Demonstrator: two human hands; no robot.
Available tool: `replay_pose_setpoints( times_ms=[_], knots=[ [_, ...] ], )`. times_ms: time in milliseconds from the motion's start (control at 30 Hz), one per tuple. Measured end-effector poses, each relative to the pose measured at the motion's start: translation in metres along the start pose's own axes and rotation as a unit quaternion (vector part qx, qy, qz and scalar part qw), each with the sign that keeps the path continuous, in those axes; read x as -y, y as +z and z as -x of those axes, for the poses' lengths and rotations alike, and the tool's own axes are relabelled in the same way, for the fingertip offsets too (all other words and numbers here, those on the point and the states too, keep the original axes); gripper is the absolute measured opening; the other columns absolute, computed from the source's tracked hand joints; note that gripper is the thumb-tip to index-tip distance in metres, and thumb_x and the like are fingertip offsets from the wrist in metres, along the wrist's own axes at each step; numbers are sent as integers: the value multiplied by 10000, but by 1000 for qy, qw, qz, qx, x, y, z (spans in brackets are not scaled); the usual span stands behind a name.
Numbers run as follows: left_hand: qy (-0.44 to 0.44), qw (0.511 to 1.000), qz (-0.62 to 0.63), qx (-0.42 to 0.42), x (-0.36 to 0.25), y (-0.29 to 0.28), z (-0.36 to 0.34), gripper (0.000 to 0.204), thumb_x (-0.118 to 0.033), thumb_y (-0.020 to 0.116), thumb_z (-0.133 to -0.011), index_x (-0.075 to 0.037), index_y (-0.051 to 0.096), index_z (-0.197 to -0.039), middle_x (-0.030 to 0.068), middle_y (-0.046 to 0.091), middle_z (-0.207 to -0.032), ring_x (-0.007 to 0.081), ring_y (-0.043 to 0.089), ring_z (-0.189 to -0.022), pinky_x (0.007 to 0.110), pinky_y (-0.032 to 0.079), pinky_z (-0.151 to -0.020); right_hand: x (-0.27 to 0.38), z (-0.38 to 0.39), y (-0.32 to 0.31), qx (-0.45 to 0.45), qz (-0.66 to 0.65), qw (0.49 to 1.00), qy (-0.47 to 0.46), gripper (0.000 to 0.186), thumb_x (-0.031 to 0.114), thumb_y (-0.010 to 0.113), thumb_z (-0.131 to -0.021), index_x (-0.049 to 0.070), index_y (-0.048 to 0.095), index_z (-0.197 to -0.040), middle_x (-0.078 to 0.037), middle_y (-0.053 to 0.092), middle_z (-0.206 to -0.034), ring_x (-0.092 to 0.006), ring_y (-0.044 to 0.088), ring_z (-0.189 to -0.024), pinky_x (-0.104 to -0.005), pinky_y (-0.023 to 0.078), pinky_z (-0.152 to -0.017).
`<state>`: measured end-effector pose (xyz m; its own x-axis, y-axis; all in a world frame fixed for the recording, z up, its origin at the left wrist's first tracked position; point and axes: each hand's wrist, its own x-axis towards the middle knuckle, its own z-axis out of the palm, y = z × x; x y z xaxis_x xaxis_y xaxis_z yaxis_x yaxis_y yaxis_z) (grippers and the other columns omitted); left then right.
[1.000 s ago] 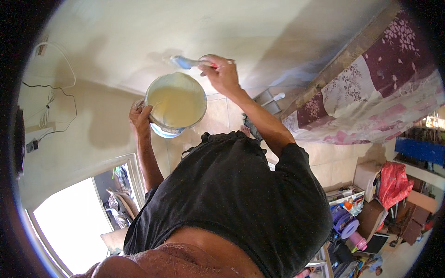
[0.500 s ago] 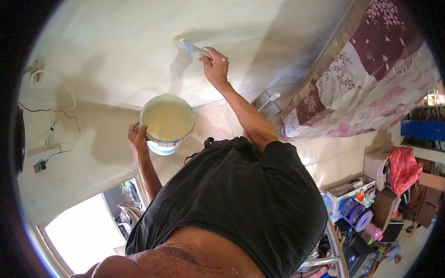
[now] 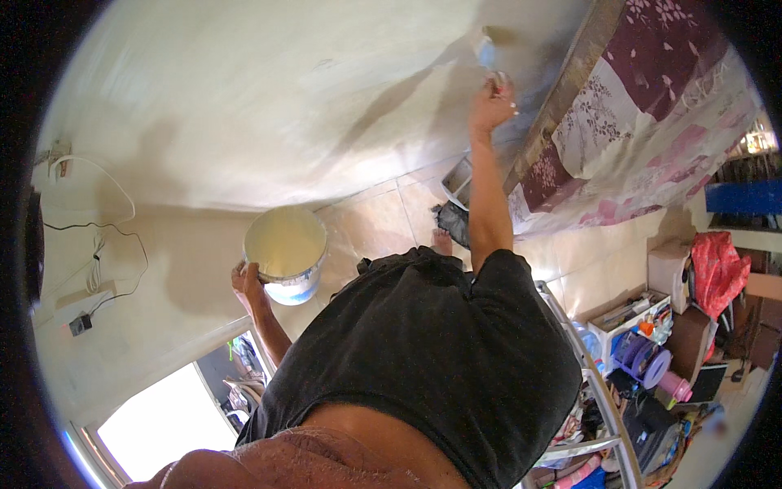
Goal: The person paints a wall and ceiling using a brush, dipping it into a bucket of paint and applying it to the surfaces.
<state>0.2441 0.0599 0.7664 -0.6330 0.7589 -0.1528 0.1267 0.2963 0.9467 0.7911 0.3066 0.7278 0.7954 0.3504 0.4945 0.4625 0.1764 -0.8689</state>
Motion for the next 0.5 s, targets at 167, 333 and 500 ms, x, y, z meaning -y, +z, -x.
replay_pose_setpoints(
  times_ms=[167,333,500],
  knots=[
    [-10,999,-35,-29,19,-24,0,593,-86,674,-799,148,474,-1305,201,673,-963,213,657,-764,322,547,-587,45,91,48,110,1,993,-34,213,85,692,-931,-12,700,-1121,-83,678,-772,-132,582,-657,-313,475,-605],
    [7,998,-37,-47,10,-33,3,610,-106,688,-779,179,487,-1279,185,667,-925,219,649,-723,308,533,-569,119,182,67,183,-151,971,-42,189,49,686,-914,-18,693,-1091,-108,710,-839,-170,649,-708,-322,512,-639],
    [4,999,-39,-34,21,-48,-14,637,-101,684,-787,190,452,-1303,198,661,-932,218,654,-735,302,534,-571,157,209,63,327,-188,925,-41,192,28,673,-883,9,690,-1074,-192,722,-998,-343,715,-886,-379,574,-768]
  ],
)
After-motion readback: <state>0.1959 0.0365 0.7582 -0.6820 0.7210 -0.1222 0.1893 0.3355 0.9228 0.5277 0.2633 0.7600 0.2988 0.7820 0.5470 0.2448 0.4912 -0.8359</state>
